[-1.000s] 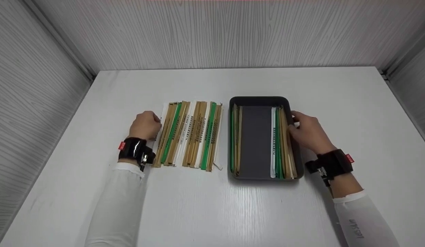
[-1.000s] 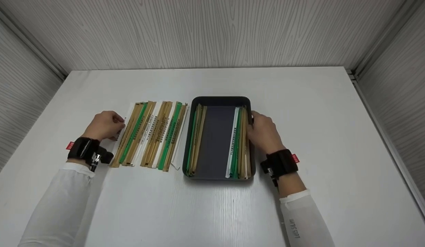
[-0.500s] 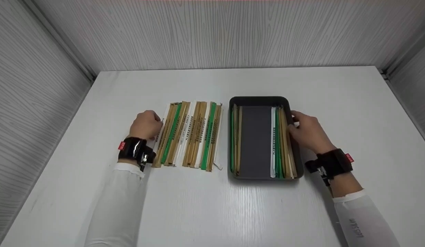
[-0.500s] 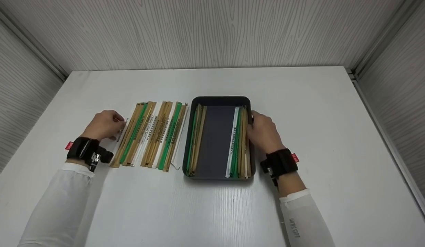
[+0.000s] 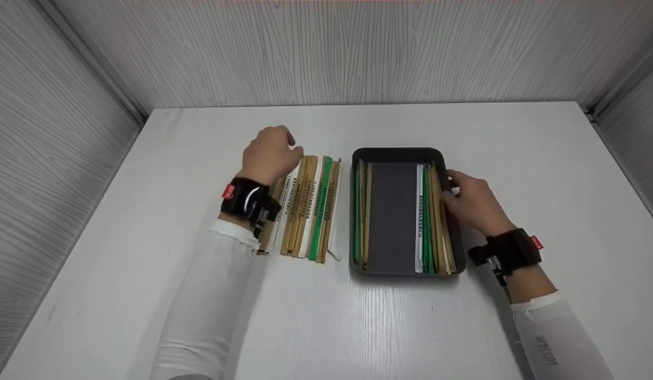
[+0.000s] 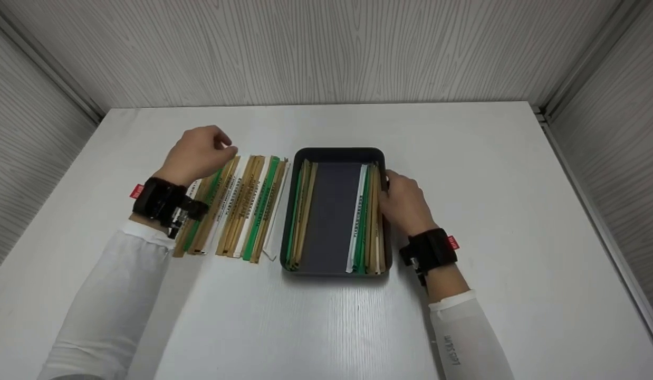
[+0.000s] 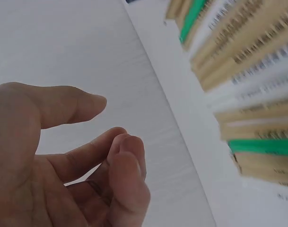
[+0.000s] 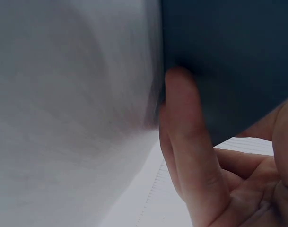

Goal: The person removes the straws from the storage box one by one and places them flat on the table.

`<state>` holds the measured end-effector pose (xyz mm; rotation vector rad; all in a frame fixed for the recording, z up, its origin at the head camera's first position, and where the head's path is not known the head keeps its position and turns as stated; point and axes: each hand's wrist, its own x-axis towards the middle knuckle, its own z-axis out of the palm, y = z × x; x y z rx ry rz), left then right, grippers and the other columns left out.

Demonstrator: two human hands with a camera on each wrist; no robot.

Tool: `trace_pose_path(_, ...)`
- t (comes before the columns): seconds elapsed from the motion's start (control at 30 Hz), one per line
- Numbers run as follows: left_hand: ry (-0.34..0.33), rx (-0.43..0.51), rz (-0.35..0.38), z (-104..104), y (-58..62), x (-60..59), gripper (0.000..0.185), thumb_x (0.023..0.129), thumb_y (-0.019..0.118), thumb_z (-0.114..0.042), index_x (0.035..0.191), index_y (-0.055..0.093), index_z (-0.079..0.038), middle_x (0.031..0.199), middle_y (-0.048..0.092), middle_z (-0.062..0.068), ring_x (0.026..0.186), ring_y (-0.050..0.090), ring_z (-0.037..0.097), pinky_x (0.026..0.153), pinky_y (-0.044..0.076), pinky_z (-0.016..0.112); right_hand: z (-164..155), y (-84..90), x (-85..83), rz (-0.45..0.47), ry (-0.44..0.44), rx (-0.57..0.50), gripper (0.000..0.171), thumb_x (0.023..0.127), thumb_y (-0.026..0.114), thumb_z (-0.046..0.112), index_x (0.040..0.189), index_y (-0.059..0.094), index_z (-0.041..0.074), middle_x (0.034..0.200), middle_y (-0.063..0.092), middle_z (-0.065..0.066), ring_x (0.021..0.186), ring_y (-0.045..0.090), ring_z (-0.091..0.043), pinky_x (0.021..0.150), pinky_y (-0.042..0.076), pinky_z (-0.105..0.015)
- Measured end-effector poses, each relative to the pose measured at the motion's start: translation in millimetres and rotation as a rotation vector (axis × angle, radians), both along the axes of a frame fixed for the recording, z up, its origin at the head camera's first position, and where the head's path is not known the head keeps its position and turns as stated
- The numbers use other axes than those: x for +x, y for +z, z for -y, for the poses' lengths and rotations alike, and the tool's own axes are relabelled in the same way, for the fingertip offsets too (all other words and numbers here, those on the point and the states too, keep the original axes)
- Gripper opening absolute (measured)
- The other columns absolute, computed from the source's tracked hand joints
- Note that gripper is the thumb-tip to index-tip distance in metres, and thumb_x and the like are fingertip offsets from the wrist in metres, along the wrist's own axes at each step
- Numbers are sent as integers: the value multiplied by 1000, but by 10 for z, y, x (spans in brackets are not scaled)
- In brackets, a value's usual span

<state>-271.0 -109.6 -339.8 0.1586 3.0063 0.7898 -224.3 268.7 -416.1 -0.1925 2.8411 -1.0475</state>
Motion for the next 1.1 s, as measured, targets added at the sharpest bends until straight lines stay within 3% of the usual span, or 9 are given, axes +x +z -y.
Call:
trace_pose_path(0.1, -53, -12, -12, -349, 79, 3, 37, 100, 58, -25, 122, 67, 4, 119, 67, 17, 84, 65, 27, 69, 56, 43, -2, -4, 4, -2, 5, 1, 54, 104, 49, 7, 154, 38, -9, 140, 54, -37, 116, 64, -47, 88, 59, -53)
trace_pose_path(0.2, -112, -19, -8, -699, 102, 8, 19, 98, 58, -21, 95, 66, -4, 89, 61, 6, 66, 53, 17, 55, 46, 33, -14, -7, 12, -9, 7, 11, 53, 105, 48, 8, 154, 38, -8, 140, 54, -37, 116, 64, -48, 87, 59, -53)
trace_pose_path(0.27, -150, -27, 4, -928, 89, 15, 21, 97, 58, -18, 78, 56, -11, 72, 50, -1, 56, 43, 13, 48, 39, 29, -25, -12, 16, -13, 8, 19, 53, 105, 48, 8, 155, 38, -8, 140, 54, -37, 115, 64, -48, 86, 59, -53)
trace_pose_path(0.33, -192, -52, 27, -1141, 46, 18, 33, 96, 58, -14, 68, 42, -16, 62, 37, -5, 50, 36, 10, 44, 34, 27, -35, -15, 19, -13, 8, 23, 53, 105, 48, 9, 155, 38, -7, 141, 53, -37, 116, 64, -48, 86, 58, -53)
trace_pose_path(0.53, -264, -241, 80, -1614, -209, 42, 39, 97, 62, -13, 63, 42, -19, 59, 43, -6, 53, 43, 10, 49, 43, 28, -33, -15, 16, -13, 10, 22, 53, 105, 48, 9, 155, 38, -8, 141, 54, -37, 116, 64, -48, 86, 58, -54)
trace_pose_path(0.67, -239, -391, 83, -1763, -369, 55, 22, 96, 67, -18, 75, 68, -15, 76, 69, -2, 65, 61, 10, 60, 56, 30, -12, -9, 14, -6, 10, 16, 53, 105, 49, 8, 154, 38, -8, 141, 54, -36, 116, 64, -47, 87, 58, -54)
trace_pose_path(0.77, -209, -453, 63, -1813, -418, 68, 13, 97, 67, -18, 93, 80, -15, 94, 78, 2, 78, 70, 11, 68, 61, 32, -5, -1, 11, -4, 8, 13, 53, 105, 49, 8, 154, 39, -8, 140, 54, -36, 115, 64, -45, 87, 58, -53)
trace_pose_path(0.97, -217, -496, 59, -1836, -478, 78, 17, 100, 64, -16, 105, 81, -13, 101, 78, 4, 85, 74, 13, 70, 61, 31, -16, 2, 17, -18, 0, 23, 52, 104, 49, 7, 153, 40, -8, 139, 56, -36, 114, 65, -45, 86, 58, -53)
trace_pose_path(1.1, -234, -468, 82, -1821, -511, 74, 19, 101, 61, -13, 106, 80, -11, 102, 78, 5, 87, 73, 14, 72, 62, 31, -8, -2, 13, -19, 6, 20, 53, 104, 50, 7, 154, 39, -9, 138, 56, -36, 114, 65, -46, 85, 58, -53)
